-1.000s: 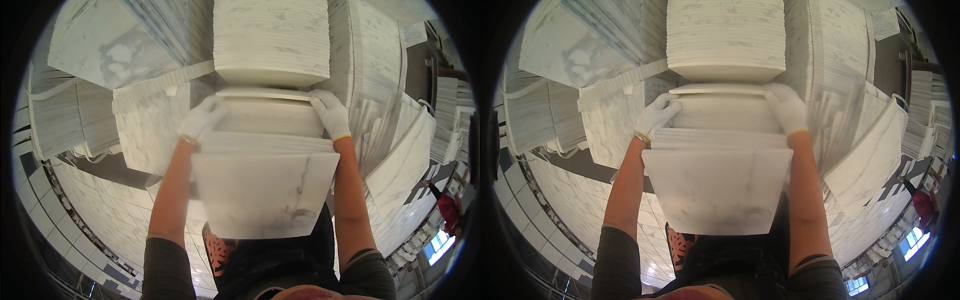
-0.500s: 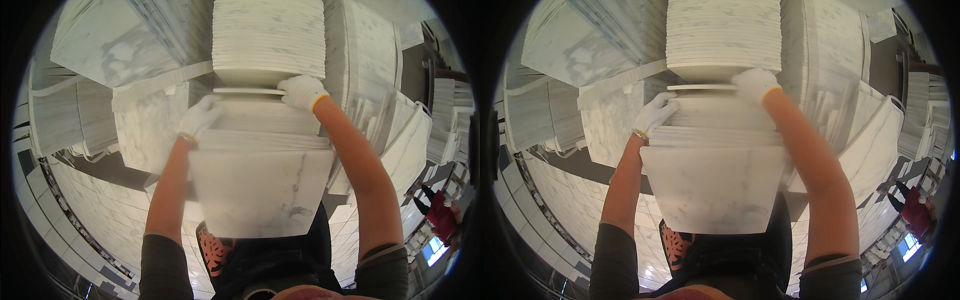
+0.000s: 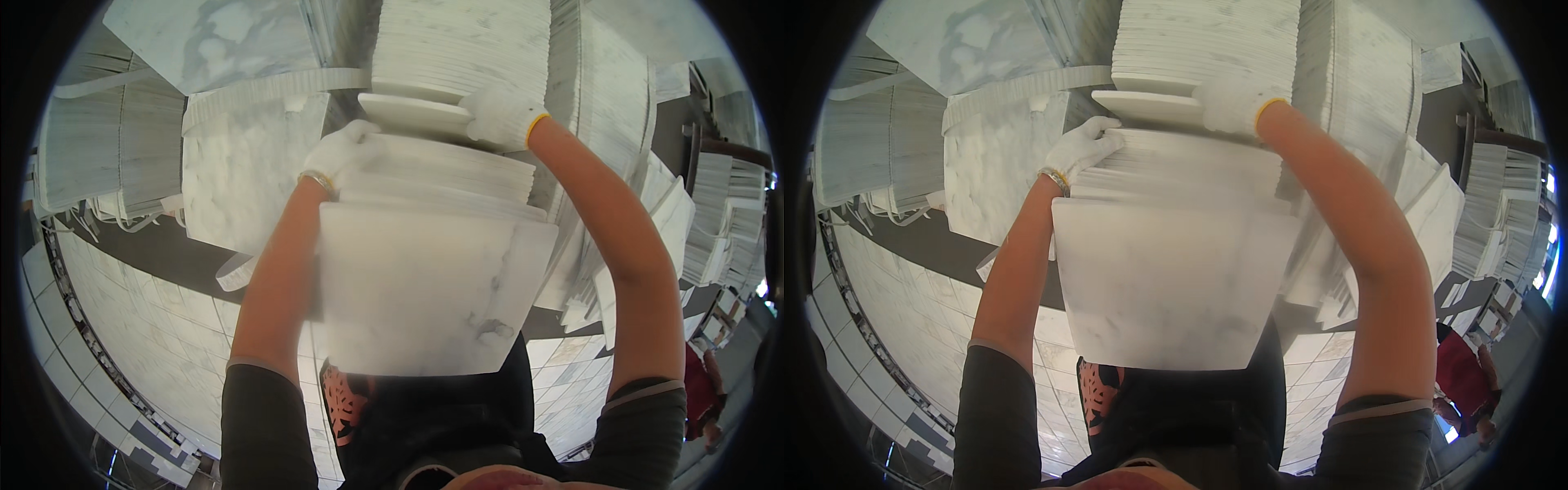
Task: The person repeatedly picks up white rectangular tiles from a large stack and places them onto a growing pile on the floor. The person also moves a few tiles from the floor back to the stack. A second person is visible nearby handling tiles as well.
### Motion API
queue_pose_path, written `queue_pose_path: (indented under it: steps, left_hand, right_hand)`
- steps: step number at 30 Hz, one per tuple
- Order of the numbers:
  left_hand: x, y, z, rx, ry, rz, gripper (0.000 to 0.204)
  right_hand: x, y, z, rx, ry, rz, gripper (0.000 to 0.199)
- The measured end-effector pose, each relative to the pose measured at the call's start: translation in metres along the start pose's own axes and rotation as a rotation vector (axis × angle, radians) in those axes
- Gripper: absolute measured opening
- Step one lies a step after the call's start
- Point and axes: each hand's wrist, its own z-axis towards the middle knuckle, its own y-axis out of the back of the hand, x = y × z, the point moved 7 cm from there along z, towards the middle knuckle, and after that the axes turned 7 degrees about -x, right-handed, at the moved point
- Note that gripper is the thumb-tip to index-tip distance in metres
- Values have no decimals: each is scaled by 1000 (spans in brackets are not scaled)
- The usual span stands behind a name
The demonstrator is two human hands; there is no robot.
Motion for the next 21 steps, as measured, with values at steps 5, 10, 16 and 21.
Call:
queue_pose_path:
  steps: [5, 10, 16, 21]
  left_hand:
    - [-3, 0, 0, -31, -52, 63, 54]
    - [-1, -4, 6, -23, -107, 30, 56]
    - [4, -8, 14, -33, -220, 10, 58]
    - [9, -12, 26, -9, -266, -3, 60]
  right_hand:
    - [-28, 115, -65, -180, 13, 73, 35]
    - [-75, 223, -159, -316, -139, 396, 47]
    - [-118, 268, -289, -487, -202, 931, 52]
    - [-164, 200, -401, -729, -402, 1235, 59]
